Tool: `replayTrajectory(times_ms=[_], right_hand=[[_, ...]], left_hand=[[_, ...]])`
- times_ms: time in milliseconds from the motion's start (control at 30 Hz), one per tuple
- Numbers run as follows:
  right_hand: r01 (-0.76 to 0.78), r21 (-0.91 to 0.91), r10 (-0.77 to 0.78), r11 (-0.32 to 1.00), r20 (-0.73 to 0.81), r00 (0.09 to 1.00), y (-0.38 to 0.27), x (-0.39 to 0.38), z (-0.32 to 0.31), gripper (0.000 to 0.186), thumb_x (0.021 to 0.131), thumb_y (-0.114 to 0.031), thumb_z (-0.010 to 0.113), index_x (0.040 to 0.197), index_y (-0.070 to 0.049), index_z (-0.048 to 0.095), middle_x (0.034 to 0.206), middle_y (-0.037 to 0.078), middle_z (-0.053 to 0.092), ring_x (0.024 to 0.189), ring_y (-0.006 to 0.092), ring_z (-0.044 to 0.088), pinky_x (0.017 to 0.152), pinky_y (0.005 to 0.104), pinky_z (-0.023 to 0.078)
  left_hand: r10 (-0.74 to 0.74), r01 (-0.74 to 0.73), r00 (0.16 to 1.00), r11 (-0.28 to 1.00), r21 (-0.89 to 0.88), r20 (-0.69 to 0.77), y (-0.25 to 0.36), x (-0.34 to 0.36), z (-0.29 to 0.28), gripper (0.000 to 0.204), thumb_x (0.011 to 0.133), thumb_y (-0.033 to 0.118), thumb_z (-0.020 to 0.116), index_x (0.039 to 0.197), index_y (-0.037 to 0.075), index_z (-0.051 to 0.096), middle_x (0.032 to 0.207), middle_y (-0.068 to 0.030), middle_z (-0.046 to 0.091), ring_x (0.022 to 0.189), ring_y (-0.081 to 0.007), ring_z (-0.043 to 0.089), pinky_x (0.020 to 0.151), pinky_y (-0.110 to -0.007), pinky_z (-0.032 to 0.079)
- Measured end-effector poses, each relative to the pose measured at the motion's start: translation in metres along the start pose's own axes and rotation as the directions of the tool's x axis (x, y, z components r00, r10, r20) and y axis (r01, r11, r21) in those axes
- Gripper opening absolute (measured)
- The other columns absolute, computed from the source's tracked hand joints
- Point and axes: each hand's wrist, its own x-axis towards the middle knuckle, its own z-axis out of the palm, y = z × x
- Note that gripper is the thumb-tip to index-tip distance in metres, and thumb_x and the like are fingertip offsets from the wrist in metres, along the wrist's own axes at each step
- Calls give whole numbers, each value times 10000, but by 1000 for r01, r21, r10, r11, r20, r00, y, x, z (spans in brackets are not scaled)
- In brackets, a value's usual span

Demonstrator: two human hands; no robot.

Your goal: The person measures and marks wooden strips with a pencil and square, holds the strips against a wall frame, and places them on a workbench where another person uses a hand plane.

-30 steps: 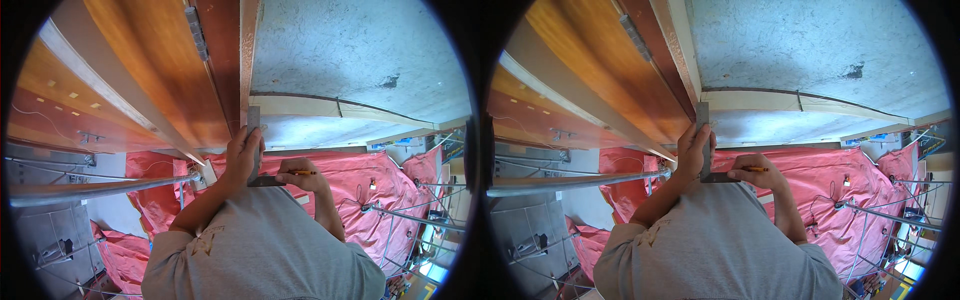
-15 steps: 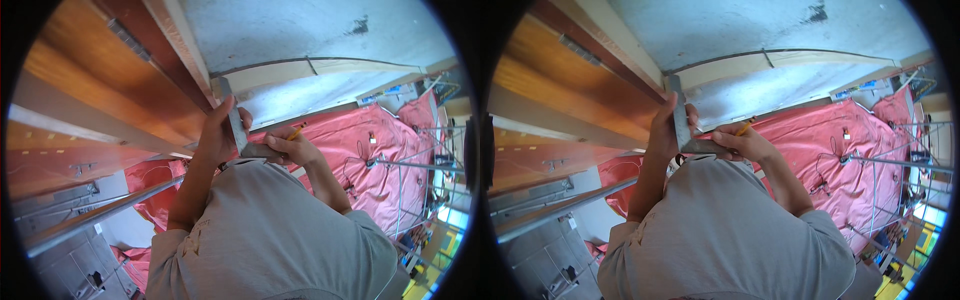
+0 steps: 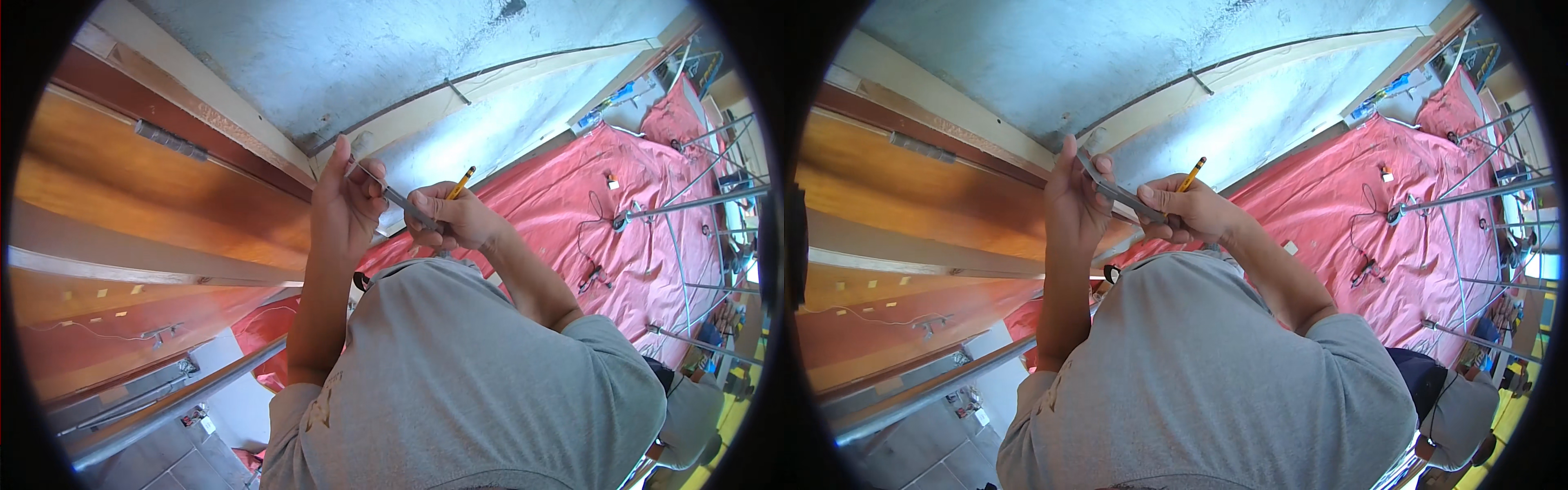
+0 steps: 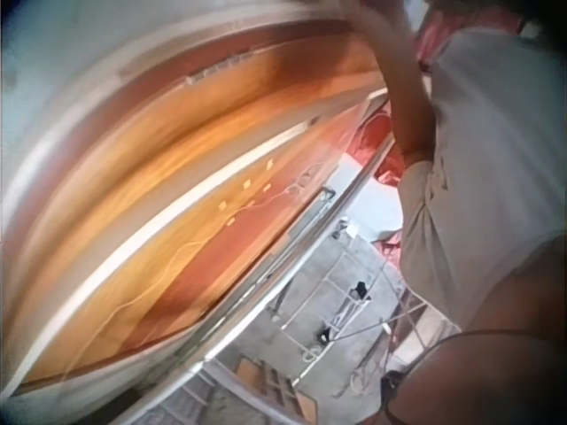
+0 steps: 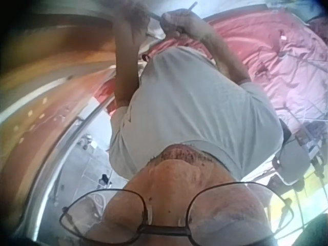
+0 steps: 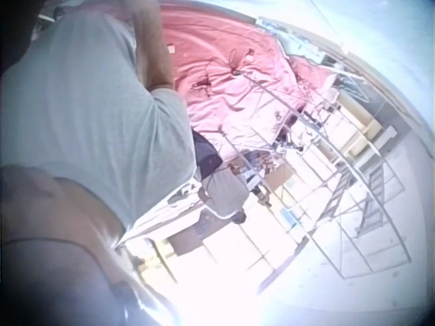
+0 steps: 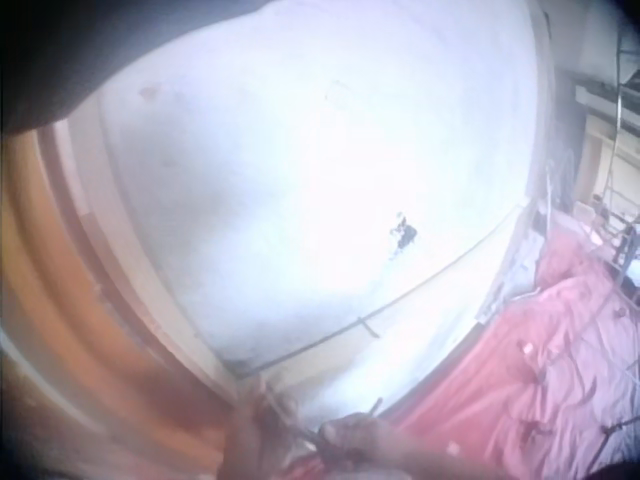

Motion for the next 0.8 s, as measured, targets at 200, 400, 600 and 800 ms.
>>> replayTrajectory(times_ms=[200,400,600,800], right_hand=[[-72,-54,69,996,-46,997,5,3,0,441,1084,-469,616,919,-66,681,647,15,577,476,67,423,434,251,312],[-64,-341,-10,938,-211,977,5,-13,2,384,1078,-368,655,879,-44,707,657,0,617,498,57,471,462,246,345],[-90,-448,0,889,-197,980,4,-15,3,332,1064,-322,695,893,-40,728,664,-22,638,532,34,493,483,233,365],[-136,-553,27,822,-201,979,-2,-3,14,312,1062,-298,698,912,-26,719,679,5,633,537,43,497,481,227,372]], left_hand=[[5,-6,1000,999,52,15,0,-3,-15,370,1079,416,622,1034,49,626,843,-131,730,632,-168,713,530,-289,634],[30,-15,998,975,220,-64,-10,-26,-31,346,1052,317,593,1006,-15,679,835,-132,714,721,-225,682,704,-347,573],[103,-55,982,957,286,-155,-25,-40,-66,345,1089,332,538,1002,15,642,755,-118,694,578,-160,605,522,-292,464],[252,-97,939,847,523,-234,-18,-32,-63,395,1106,334,539,846,55,641,619,-88,624,494,-141,545,489,-285,423]])
